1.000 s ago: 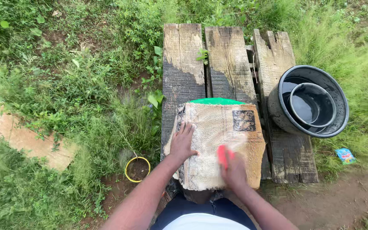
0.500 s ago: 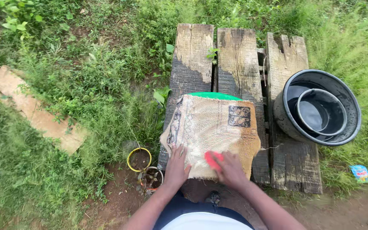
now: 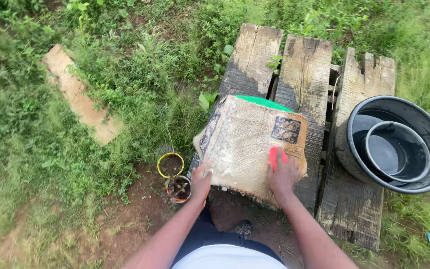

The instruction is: The person scrubs a small rug using a red brush and soapy water on a wooden outdoor platform. The person repeatedly applies the brush to the surface of the rug and later moves plastic basins of water.

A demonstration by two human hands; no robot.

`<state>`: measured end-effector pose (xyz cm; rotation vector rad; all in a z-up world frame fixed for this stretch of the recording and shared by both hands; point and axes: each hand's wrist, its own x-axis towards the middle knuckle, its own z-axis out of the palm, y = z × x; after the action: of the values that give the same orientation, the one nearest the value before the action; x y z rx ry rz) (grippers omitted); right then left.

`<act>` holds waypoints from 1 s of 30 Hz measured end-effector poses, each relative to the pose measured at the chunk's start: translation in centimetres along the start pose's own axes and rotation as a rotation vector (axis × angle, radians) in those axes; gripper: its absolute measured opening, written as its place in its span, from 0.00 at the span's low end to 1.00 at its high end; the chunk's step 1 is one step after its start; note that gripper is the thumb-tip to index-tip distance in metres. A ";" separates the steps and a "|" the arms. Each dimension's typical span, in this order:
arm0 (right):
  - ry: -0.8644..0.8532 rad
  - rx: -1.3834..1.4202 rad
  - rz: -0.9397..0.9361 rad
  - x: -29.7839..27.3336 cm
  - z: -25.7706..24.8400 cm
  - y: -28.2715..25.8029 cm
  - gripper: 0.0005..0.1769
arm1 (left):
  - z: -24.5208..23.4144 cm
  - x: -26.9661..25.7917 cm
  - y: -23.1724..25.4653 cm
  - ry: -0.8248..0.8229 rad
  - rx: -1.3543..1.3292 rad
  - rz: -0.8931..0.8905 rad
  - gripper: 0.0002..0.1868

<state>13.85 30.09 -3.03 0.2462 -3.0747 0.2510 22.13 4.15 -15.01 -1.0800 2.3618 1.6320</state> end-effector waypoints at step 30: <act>-0.035 0.016 -0.091 2.0 1.6 -3.4 0.38 | -6.2 2.9 8.3 -0.530 0.610 0.766 0.31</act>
<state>12.35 26.23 -4.00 0.3942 -3.0865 0.2705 17.08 -0.97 -6.99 0.3635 2.6837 0.9594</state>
